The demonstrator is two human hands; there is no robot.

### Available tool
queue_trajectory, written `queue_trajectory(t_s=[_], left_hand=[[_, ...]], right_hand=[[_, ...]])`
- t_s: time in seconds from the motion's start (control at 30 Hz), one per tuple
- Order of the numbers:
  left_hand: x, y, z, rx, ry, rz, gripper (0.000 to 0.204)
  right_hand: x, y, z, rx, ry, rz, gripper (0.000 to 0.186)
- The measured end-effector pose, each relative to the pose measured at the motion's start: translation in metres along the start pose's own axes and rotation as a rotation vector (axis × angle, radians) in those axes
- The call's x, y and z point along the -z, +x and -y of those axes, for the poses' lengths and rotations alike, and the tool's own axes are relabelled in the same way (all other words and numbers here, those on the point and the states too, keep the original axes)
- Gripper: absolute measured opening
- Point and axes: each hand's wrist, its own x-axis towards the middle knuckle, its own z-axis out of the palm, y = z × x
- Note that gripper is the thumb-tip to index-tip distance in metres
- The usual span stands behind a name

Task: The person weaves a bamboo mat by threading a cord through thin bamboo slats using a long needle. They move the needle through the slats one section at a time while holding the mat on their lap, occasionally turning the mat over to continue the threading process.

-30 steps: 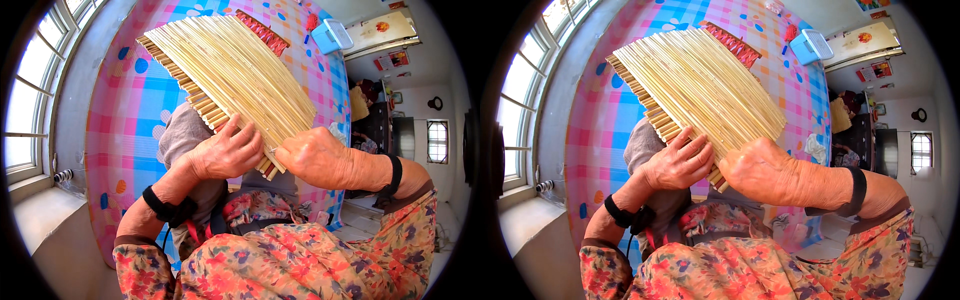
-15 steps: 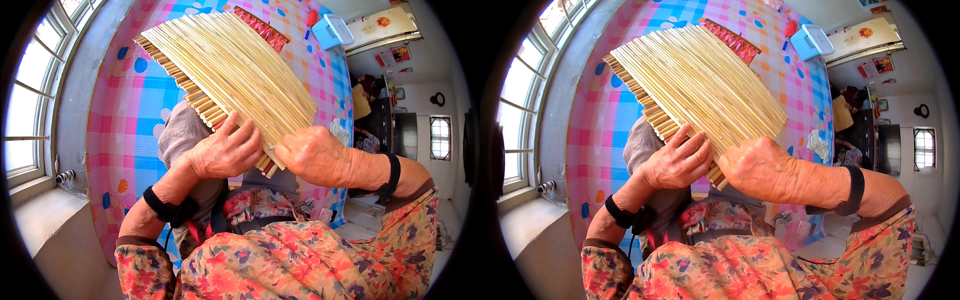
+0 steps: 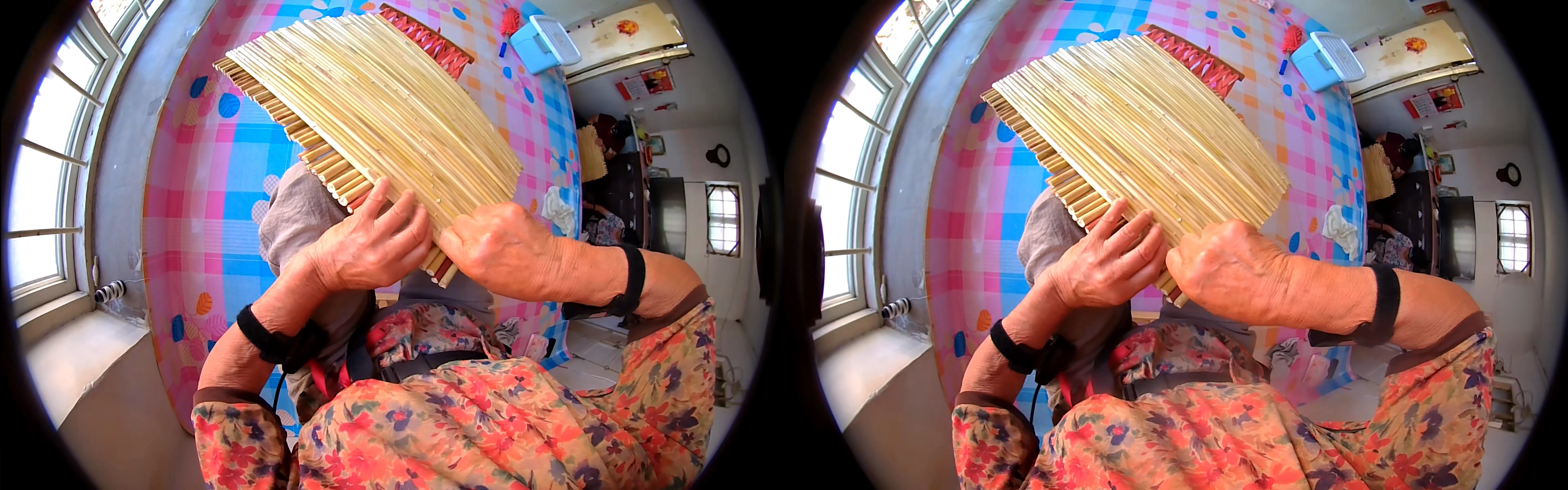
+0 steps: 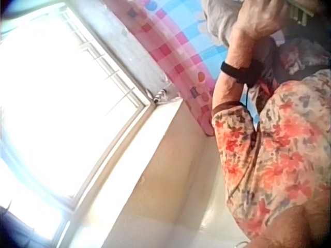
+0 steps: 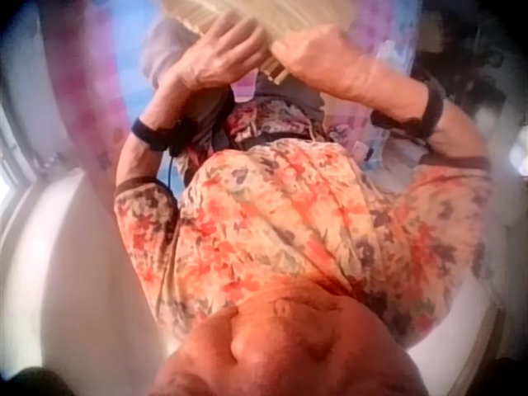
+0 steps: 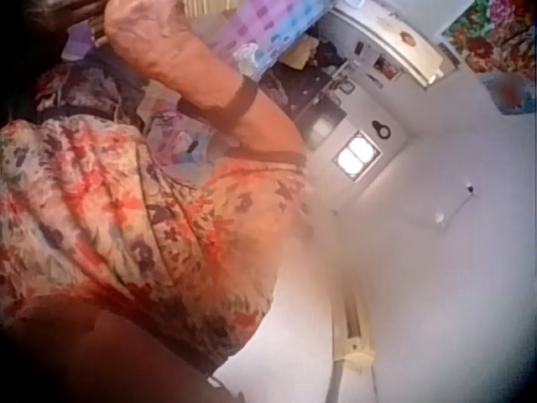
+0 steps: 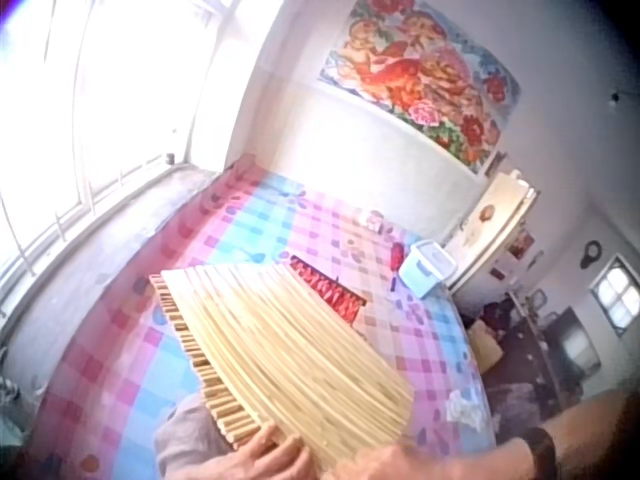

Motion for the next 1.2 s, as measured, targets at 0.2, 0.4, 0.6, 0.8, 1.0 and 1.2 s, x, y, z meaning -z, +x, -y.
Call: queue_trajectory(t_s=[0.2,0.4,0.6,0.8,1.0,1.2], left_hand=[[-0.001,0.003,0.0,0.007,-0.039,-0.003,0.029],[-0.003,0.004,0.001,-0.005,-0.033,-0.013,0.03],[-0.004,0.019,0.002,-0.045,-0.033,-0.015,0.03],[-0.005,0.022,0.001,-0.061,-0.032,-0.05,0.028],[0.003,0.03,-0.002,-0.054,-0.082,-0.053,0.02],[0.005,0.05,-0.002,-0.064,-0.053,-0.068,0.019]], right_hand=[[-0.009,0.007,0.011,-0.099,-0.076,0.042,0.009],[-0.014,0.007,0.029,-0.247,-0.255,-0.001,0.03],[-0.014,-0.001,0.026,-0.309,-0.243,-0.084,0.047],[-0.024,0.0,0.027,-0.369,-0.113,-0.178,0.05],[-0.001,-0.019,0.007,-0.45,-0.018,-0.28,0.042],[0.022,-0.033,0.002,-0.233,-0.05,-0.459,0.037]])
